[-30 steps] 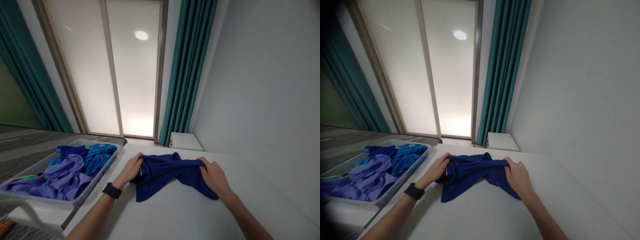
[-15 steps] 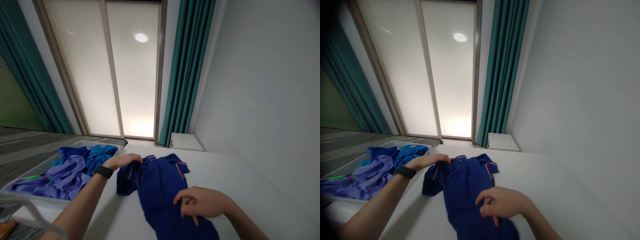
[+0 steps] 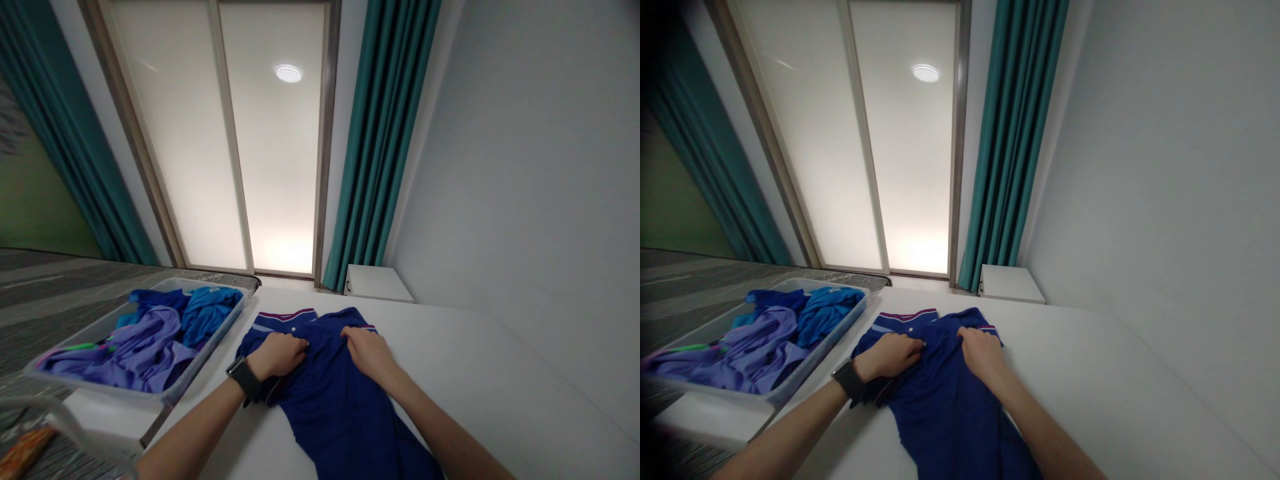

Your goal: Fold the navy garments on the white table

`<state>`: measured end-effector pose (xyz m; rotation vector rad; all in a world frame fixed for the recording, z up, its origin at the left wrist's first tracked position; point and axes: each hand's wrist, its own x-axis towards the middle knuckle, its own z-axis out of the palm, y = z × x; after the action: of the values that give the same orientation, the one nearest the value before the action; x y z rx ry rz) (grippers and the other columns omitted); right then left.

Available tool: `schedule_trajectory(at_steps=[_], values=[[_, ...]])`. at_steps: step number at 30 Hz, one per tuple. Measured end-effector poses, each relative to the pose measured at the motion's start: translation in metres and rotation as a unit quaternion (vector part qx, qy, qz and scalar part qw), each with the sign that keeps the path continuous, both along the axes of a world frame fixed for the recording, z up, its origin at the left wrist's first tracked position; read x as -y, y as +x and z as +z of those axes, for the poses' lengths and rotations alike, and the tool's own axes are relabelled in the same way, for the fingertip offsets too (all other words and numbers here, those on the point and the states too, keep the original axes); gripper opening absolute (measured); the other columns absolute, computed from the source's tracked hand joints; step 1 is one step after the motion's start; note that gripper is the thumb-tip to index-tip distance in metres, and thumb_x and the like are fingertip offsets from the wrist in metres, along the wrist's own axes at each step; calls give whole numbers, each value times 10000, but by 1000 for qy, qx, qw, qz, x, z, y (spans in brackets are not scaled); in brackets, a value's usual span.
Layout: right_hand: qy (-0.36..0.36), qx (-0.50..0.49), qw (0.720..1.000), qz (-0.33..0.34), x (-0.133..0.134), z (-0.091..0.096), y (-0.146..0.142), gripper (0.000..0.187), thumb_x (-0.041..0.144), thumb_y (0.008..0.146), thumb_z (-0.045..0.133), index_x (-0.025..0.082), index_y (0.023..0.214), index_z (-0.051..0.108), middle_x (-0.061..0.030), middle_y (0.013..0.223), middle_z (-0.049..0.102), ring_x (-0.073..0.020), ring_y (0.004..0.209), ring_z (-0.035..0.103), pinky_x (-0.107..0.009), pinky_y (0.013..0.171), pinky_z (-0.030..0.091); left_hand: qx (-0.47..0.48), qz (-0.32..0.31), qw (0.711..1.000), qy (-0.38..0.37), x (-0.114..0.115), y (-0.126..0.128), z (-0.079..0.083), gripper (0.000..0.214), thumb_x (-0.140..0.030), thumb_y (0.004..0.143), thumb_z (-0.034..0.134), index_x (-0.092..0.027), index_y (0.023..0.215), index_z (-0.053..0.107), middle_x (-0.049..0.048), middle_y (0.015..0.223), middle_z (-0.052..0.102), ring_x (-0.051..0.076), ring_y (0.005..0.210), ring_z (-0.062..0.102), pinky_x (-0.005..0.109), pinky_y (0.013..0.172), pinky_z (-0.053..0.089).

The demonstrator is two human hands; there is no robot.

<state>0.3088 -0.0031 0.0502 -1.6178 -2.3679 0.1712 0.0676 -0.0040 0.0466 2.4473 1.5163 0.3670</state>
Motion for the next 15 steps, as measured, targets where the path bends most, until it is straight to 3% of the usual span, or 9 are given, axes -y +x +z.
schedule_trajectory(at_steps=[3, 5, 7, 9, 11, 13, 15], values=[[7, -152, 988, -25, -20, 34, 12, 309, 204, 912, 375, 253, 1005, 666, -41, 899, 715, -208, 833, 678, -315, 731, 486, -28, 40, 998, 44, -11, 0, 31, 211, -350, 864, 450, -224, 778, 596, 53, 714, 666, 246, 687, 648, 342, 683, 460], [-14, -290, 957, -20, -31, 62, 16, 302, 258, 913, 357, 237, 1000, 645, -5, 713, 669, -165, 609, 652, -269, 574, 483, 10, 94, 989, 109, -20, 0, 61, 254, -367, 911, 387, -226, 801, 567, 37, 720, 643, 218, 707, 634, 311, 681, 451], [-27, -417, 909, 0, -37, 92, 17, 292, 340, 906, 369, 223, 1026, 608, 34, 592, 586, -147, 465, 598, -233, 433, 427, 111, 122, 971, 171, -28, 2, 94, 261, -365, 924, 370, -218, 766, 518, 6, 669, 578, 185, 675, 600, 282, 651, 443], [13, -514, 857, 30, -35, 121, 13, 286, 413, 881, 429, 217, 1014, 589, 28, 659, 594, -151, 523, 634, -229, 432, 448, 266, 92, 938, 201, -32, 7, 127, 275, -384, 922, 392, -213, 717, 460, -26, 640, 509, 150, 634, 563, 257, 618, 453], [86, -554, 825, 66, -29, 149, 10, 283, 436, 872, 470, 221, 1014, 587, 4, 796, 637, -152, 629, 666, -263, 535, 516, 414, 42, 886, 204, -31, 15, 156, 279, -417, 905, 440, -209, 719, 435, -40, 661, 482, 125, 635, 546, 240, 609, 481], [179, -533, 821, 97, -21, 171, 8, 251, 409, 891, 475, 228, 1009, 602, -6, 875, 655, -149, 700, 663, -299, 650, 532, 514, 8, 834, 199, -27, 23, 180, 271, -417, 894, 465, -212, 725, 410, -48, 664, 466, 107, 626, 538, 232, 604, 501], [285, -475, 828, 88, -14, 186, 7, 221, 351, 912, 455, 230, 997, 620, -6, 880, 660, -151, 730, 642, -319, 723, 508, 565, -8, 802, 193, -24, 29, 197, 260, -411, 888, 478, -217, 736, 395, -55, 662, 454, 93, 590, 519, 212, 558, 490]])
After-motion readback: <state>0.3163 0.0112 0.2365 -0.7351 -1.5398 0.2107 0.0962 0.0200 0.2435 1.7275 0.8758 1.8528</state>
